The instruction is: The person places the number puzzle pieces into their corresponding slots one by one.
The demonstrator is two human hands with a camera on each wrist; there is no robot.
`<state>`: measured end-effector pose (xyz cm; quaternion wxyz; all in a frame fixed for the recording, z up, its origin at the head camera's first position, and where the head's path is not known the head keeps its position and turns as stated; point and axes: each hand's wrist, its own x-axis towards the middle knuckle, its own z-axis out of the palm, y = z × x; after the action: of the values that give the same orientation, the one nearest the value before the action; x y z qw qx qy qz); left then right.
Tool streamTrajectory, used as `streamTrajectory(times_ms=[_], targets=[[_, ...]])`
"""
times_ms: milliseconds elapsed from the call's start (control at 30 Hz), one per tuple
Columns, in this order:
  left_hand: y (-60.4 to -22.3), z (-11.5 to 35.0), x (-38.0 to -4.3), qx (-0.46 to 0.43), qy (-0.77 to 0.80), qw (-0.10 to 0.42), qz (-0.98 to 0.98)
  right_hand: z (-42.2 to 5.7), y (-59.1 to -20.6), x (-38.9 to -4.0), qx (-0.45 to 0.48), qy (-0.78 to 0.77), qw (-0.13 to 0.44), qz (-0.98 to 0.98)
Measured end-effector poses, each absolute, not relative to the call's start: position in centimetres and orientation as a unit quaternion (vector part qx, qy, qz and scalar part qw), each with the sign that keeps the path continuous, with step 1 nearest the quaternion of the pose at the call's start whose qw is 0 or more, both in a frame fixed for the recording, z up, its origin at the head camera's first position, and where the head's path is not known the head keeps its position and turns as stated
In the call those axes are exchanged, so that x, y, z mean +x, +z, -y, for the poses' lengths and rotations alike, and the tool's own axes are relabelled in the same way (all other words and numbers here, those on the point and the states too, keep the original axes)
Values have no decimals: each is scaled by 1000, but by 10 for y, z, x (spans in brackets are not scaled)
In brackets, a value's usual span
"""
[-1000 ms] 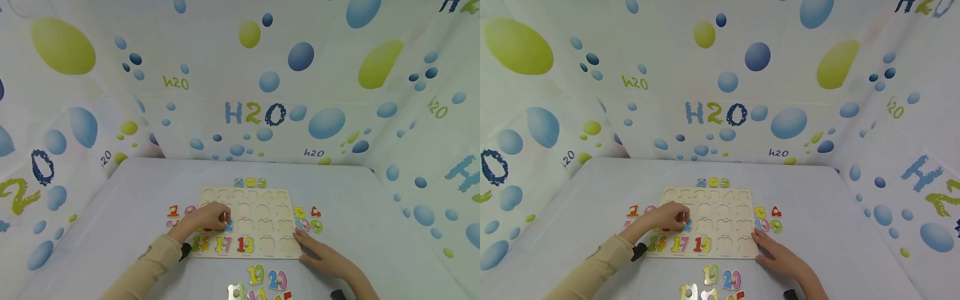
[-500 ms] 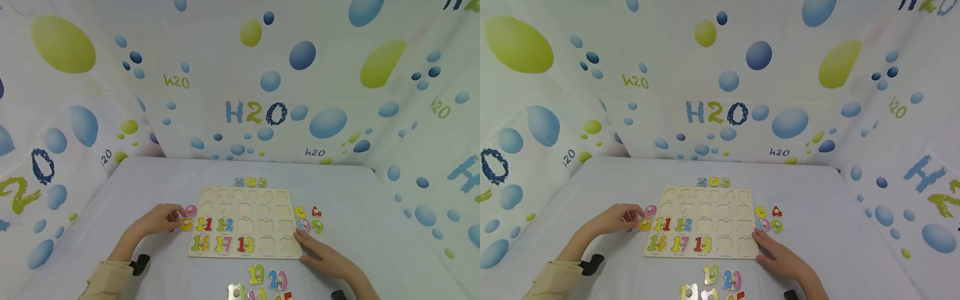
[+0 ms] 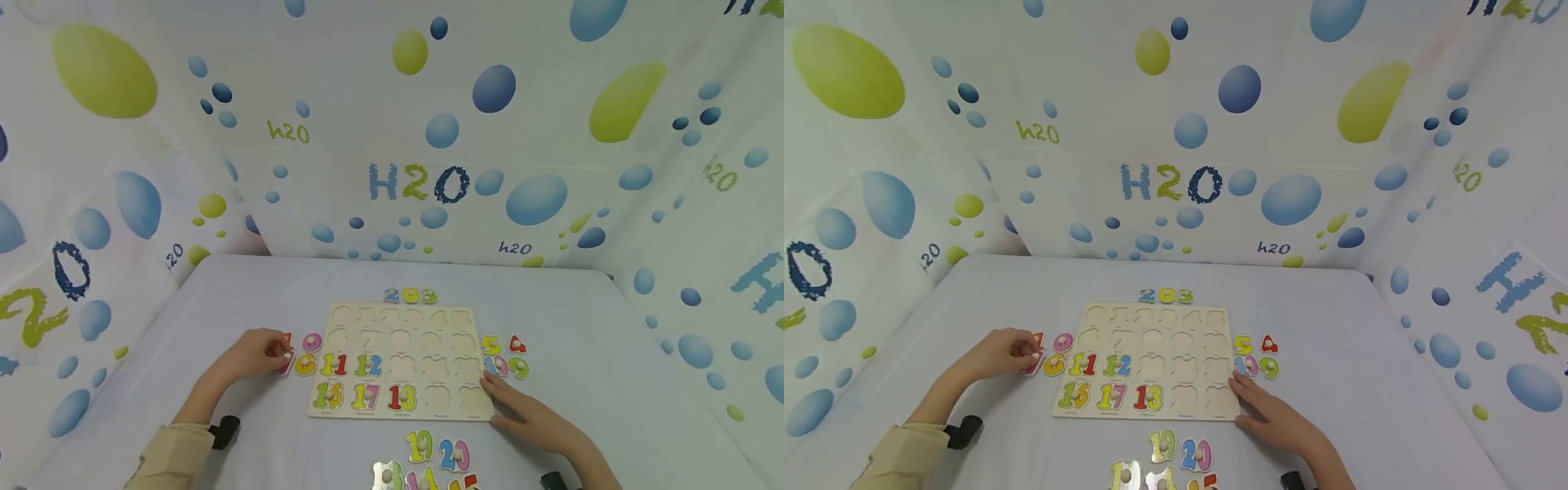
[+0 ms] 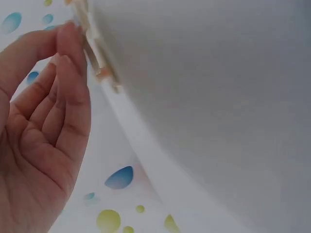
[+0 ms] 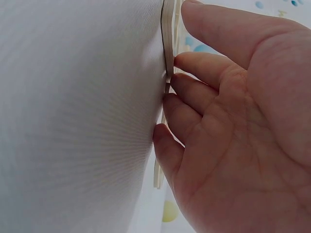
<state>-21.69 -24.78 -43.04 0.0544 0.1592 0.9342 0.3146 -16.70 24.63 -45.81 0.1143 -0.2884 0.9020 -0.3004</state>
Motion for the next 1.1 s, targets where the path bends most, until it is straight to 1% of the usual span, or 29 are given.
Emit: streamTrajectory(times_ms=[100,233,433,567,700,933,1033,1100], targets=[[-421,233,-226,166,331,52,-928,-246,-457,-168,-287,-299,120,-902],[-414,198,-250,187,348,72,-916,-246,-458,-168,-289,-300,121,-901],[-424,152,-287,229,345,117,-903,-246,-461,-169,-295,-308,122,-896],[-433,138,-300,237,329,127,-905,-246,-460,-169,-289,-308,126,-898],[-437,130,-305,239,315,121,-911,-247,-458,-168,-286,-302,125,-901],[-436,126,-298,194,300,135,-924,-246,-458,-169,-288,-300,126,-901],[-429,138,-293,202,314,140,-917,-246,-459,-169,-290,-303,128,-899],[-422,155,-289,208,328,130,-912,-246,-460,-169,-291,-303,126,-899]])
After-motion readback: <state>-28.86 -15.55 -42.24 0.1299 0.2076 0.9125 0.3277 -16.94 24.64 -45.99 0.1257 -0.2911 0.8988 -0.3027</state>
